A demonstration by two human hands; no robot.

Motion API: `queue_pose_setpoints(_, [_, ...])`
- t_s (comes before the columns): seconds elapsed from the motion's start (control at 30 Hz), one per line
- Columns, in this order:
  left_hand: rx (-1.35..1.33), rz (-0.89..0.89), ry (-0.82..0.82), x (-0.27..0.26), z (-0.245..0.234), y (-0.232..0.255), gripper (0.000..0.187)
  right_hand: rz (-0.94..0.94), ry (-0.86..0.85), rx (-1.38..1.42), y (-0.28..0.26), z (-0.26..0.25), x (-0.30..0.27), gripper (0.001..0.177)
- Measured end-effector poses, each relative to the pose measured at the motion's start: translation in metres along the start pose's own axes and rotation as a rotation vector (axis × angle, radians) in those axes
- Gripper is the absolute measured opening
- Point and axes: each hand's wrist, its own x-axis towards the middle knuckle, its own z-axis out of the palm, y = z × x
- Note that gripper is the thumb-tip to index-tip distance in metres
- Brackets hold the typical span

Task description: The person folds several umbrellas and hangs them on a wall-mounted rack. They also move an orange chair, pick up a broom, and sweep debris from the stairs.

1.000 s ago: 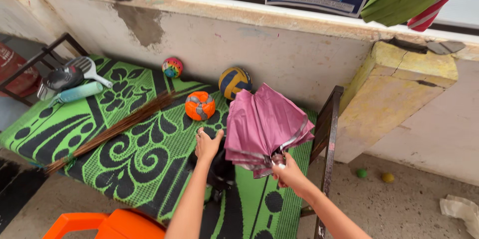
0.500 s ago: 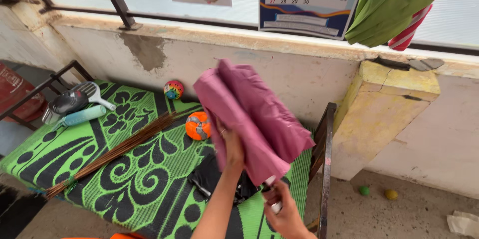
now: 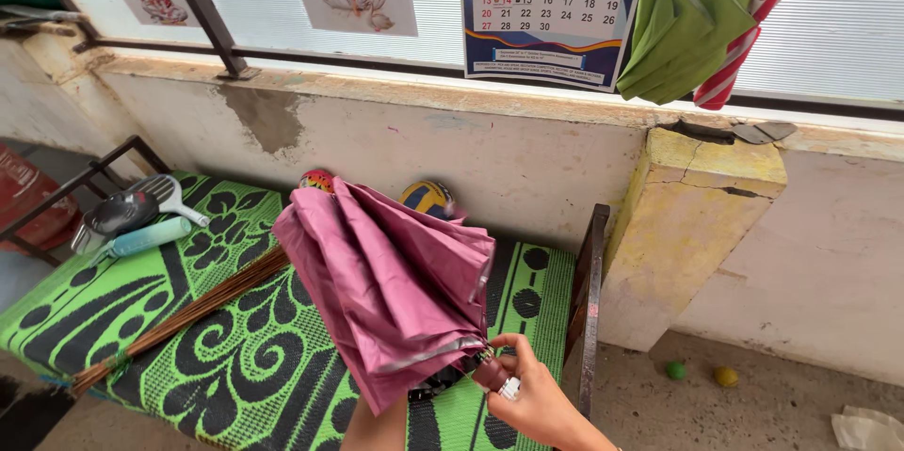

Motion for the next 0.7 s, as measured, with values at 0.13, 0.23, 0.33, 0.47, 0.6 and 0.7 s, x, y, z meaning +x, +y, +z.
queue_pose_setpoints(0.13, [-0.107,-0.061,-0.018,0.005,-0.002,-0.007,0.069,-0.258,0.218,-0.372,0.002,-0.01,-0.007,0.05])
queue_pose_setpoints(0.23, [-0.19,-0.081,-0.029,0.011,0.0,-0.011,0.068,-0.405,0.414,-0.717,0.007,-0.013,-0.004,0.051])
queue_pose_setpoints(0.33, [-0.262,-0.084,-0.034,0.017,-0.003,-0.012,0.067,-0.358,0.314,-0.754,0.01,-0.018,0.007,0.04])
queue_pose_setpoints(0.47, [-0.342,-0.079,-0.05,0.036,-0.008,-0.015,0.066,0.058,-0.182,-0.192,0.009,-0.041,0.029,0.04])
queue_pose_setpoints(0.6, [-0.392,-0.065,-0.039,0.054,-0.017,-0.017,0.064,0.377,-0.401,0.299,0.009,-0.049,0.045,0.049])
queue_pose_setpoints(0.7, [-0.383,-0.046,-0.057,0.071,-0.017,-0.019,0.063,-0.041,-0.08,-0.176,0.005,-0.039,0.038,0.048])
